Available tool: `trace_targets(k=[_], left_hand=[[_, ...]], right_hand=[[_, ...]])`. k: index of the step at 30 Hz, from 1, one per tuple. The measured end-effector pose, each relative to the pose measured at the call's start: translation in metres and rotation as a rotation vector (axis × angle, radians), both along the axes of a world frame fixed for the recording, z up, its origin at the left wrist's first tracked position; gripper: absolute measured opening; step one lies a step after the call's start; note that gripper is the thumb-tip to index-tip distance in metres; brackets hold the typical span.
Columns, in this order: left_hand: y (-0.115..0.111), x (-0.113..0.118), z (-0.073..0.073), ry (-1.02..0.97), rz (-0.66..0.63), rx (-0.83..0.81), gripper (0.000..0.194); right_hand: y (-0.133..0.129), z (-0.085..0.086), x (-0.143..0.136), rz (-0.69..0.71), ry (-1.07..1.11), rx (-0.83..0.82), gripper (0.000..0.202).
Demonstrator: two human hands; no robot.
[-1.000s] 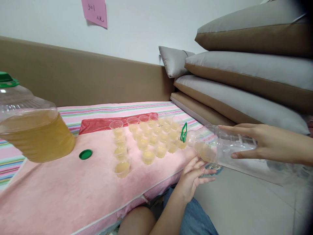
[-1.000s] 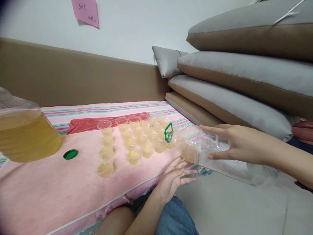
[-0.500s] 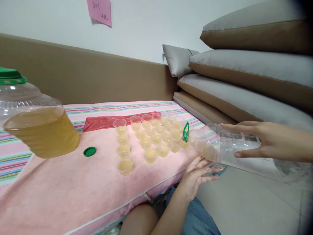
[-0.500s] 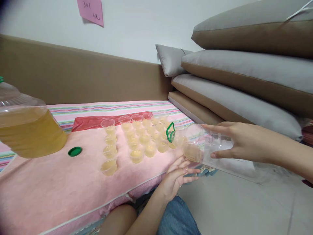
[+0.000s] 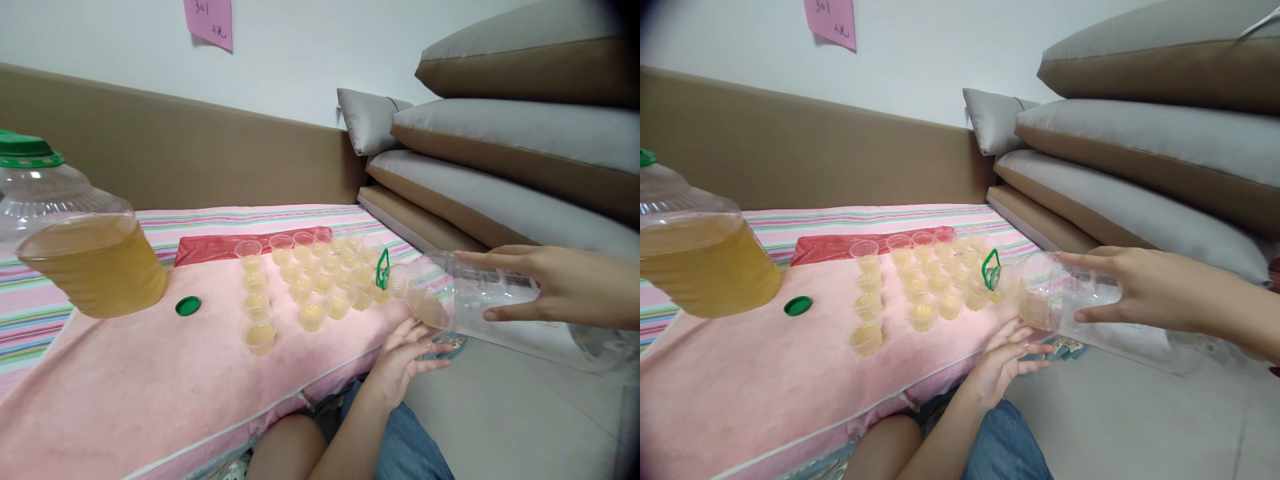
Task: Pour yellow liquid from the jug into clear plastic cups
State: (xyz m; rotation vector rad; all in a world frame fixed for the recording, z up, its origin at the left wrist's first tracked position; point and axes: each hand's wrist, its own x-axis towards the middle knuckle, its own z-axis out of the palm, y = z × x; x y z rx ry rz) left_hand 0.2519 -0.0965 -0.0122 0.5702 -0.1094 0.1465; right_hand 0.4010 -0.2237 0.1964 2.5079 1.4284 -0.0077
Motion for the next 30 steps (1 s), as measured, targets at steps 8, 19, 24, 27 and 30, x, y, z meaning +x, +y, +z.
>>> trace_targets(k=[8, 19, 24, 27, 30], left_hand=[[0.0000, -0.0018, 0.0019, 0.007, 0.002, 0.001, 0.050], [0.0008, -0.0023, 0.0023, -0.006, -0.002, 0.040, 0.050], [0.0016, -0.0045, 0.0052, -0.014, -0.008, 0.060, 0.051], [0.0021, -0.0049, 0.0061, -0.022, -0.010, 0.068, 0.052], [0.0024, -0.0046, 0.0059, -0.029, -0.010, 0.079, 0.053]], right_hand=[[0.0018, -0.0014, -0.0012, -0.010, -0.018, 0.010, 0.091], [0.0021, -0.0005, -0.0005, -0.007, -0.009, 0.012, 0.090], [-0.0001, -0.0021, 0.0021, 0.002, -0.013, 0.010, 0.089], [-0.0015, -0.0025, 0.0038, 0.018, -0.020, 0.022, 0.089], [0.0003, -0.0019, 0.0018, 0.039, -0.026, 0.055, 0.089]])
